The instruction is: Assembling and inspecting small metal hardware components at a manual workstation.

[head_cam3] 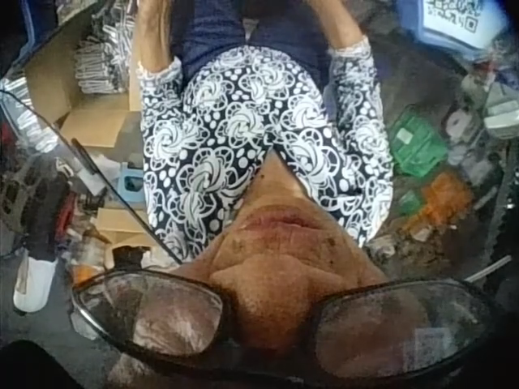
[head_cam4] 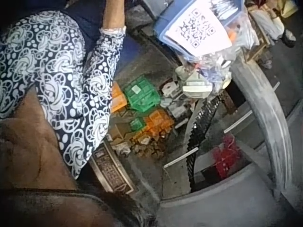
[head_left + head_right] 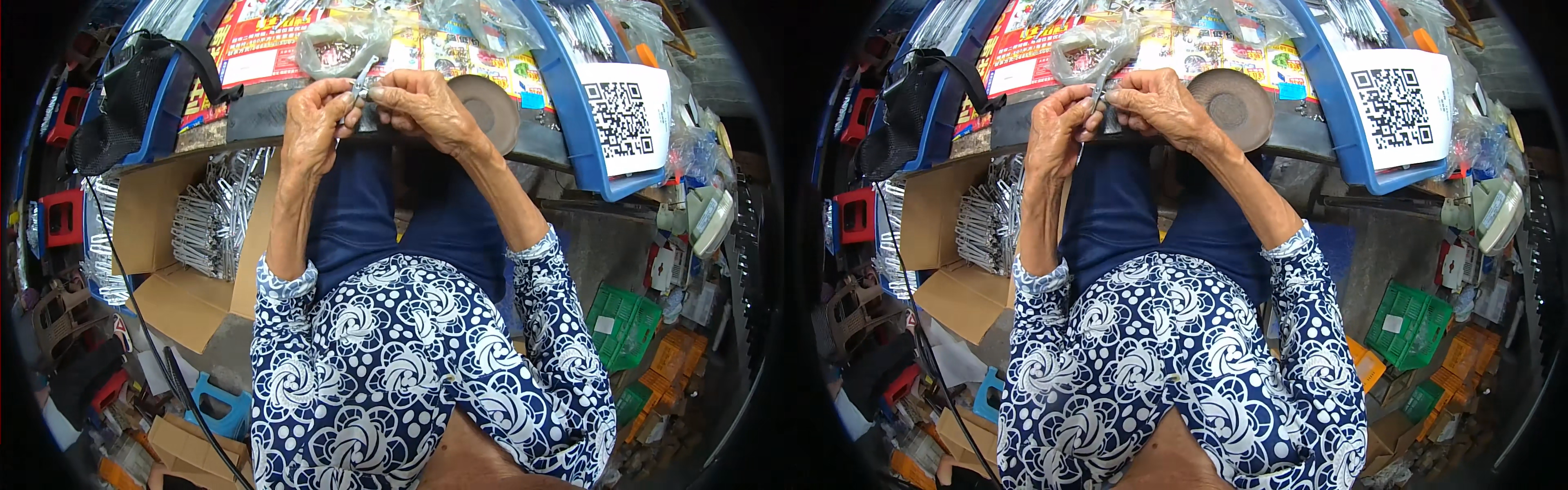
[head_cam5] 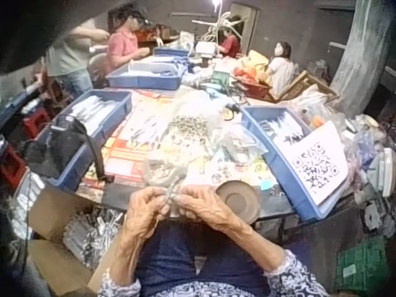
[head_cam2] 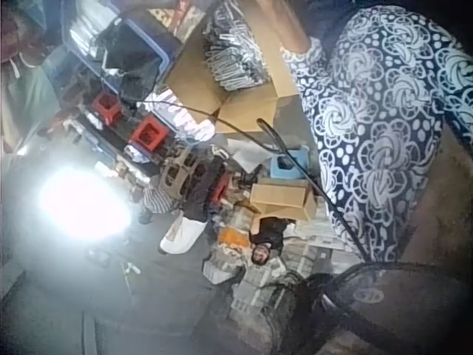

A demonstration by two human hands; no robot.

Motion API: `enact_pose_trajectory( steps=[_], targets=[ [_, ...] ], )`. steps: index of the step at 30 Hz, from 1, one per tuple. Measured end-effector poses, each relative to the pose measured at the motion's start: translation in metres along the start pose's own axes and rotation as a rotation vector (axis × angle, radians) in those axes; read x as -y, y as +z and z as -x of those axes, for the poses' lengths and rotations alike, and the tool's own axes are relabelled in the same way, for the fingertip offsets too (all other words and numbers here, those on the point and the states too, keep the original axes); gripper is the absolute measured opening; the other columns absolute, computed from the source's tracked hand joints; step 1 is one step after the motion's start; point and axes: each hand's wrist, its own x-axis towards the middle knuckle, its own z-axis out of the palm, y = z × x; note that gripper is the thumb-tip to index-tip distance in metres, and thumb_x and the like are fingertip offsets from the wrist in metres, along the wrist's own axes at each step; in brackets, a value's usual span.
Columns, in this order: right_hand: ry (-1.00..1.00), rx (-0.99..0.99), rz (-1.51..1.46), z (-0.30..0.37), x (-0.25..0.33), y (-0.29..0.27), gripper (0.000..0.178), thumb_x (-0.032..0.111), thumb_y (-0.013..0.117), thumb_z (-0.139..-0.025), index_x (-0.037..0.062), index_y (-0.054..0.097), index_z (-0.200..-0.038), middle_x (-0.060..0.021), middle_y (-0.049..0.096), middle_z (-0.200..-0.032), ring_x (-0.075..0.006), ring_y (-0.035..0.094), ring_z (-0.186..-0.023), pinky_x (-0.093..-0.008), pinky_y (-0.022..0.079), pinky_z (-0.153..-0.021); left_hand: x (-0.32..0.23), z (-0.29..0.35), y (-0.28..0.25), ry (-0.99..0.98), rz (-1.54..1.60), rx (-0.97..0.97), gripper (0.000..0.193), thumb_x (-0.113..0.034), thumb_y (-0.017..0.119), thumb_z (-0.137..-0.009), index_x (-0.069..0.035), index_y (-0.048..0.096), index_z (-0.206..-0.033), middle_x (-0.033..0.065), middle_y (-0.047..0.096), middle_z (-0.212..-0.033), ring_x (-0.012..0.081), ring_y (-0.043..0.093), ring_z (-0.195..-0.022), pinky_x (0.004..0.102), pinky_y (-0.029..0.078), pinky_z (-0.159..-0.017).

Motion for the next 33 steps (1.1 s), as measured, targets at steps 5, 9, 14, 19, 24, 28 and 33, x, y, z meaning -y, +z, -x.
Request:
enact_pose_trajectory(
  steps=[5,9,14,19,24,28,33],
  targets=[
    [0.027,-0.089,0.071,0.001,0.004,0.003,0.015,0.014,0.059,-0.077,0.0007,0.053,-0.076,-0.0005,0.048,-0.058,-0.0019,0.037,-0.042,-0.0146,0.025,-0.035,0.002,-0.002,0.001,-0.014,0.013,0.008,0.018,0.001,0.048,-0.078,0.01,0.047,-0.094,0.0089,0.053,-0.068,0.0075,0.046,-0.051,0.0154,0.031,-0.04],
    [-0.023,-0.118,0.138,0.0,0.0,0.003,0.015,0.013,0.061,-0.075,0.0011,0.054,-0.079,-0.0004,0.049,-0.059,-0.0013,0.037,-0.042,-0.0143,0.025,-0.036,0.002,-0.002,0.001,-0.015,0.014,0.019,0.018,0.001,0.048,-0.078,0.01,0.047,-0.093,0.0083,0.052,-0.067,0.0078,0.046,-0.051,0.0155,0.031,-0.04],
    [-0.015,-0.069,0.05,0.001,0.004,0.003,0.016,0.015,0.06,-0.075,0.0004,0.054,-0.077,0.0,0.048,-0.057,-0.0017,0.036,-0.042,-0.0148,0.025,-0.035,0.003,-0.003,0.0,-0.007,0.022,0.018,0.018,0.001,0.048,-0.078,0.01,0.047,-0.093,0.008,0.052,-0.067,0.0079,0.046,-0.051,0.0157,0.031,-0.04],
    [-0.002,0.031,-0.056,0.001,0.0,0.0,0.015,0.015,0.057,-0.077,0.0003,0.055,-0.076,0.0,0.048,-0.055,-0.002,0.037,-0.041,-0.0152,0.026,-0.035,0.001,-0.001,0.002,-0.009,-0.007,0.019,0.017,0.001,0.048,-0.078,0.009,0.048,-0.092,0.0081,0.053,-0.068,0.0076,0.045,-0.05,0.0155,0.031,-0.04],
    [-0.012,-0.077,0.102,0.002,0.002,0.005,0.016,0.018,0.054,-0.081,0.002,0.054,-0.078,0.0003,0.05,-0.06,-0.0003,0.035,-0.042,-0.0134,0.023,-0.036,0.003,-0.001,0.002,-0.007,0.017,0.031,0.015,0.001,0.048,-0.078,0.009,0.048,-0.091,0.008,0.053,-0.068,0.0073,0.045,-0.05,0.0153,0.03,-0.039],
    [0.003,-0.05,0.092,0.002,0.002,0.002,0.015,0.017,0.054,-0.081,0.0022,0.053,-0.077,0.0004,0.049,-0.06,-0.0004,0.035,-0.042,-0.0134,0.023,-0.036,0.003,-0.001,0.001,-0.008,0.025,0.048,0.015,0.001,0.047,-0.078,0.009,0.048,-0.091,0.0072,0.052,-0.067,0.007,0.045,-0.05,0.0153,0.03,-0.04],
    [-0.009,-0.067,0.076,0.002,0.003,0.002,0.013,0.013,0.056,-0.078,0.0006,0.055,-0.074,-0.0008,0.05,-0.057,-0.0022,0.041,-0.043,-0.0143,0.028,-0.035,0.003,0.0,0.001,0.0,0.039,0.067,0.017,-0.001,0.05,-0.078,0.008,0.047,-0.093,0.0067,0.052,-0.067,0.007,0.045,-0.05,0.0153,0.03,-0.04]
  ],
)
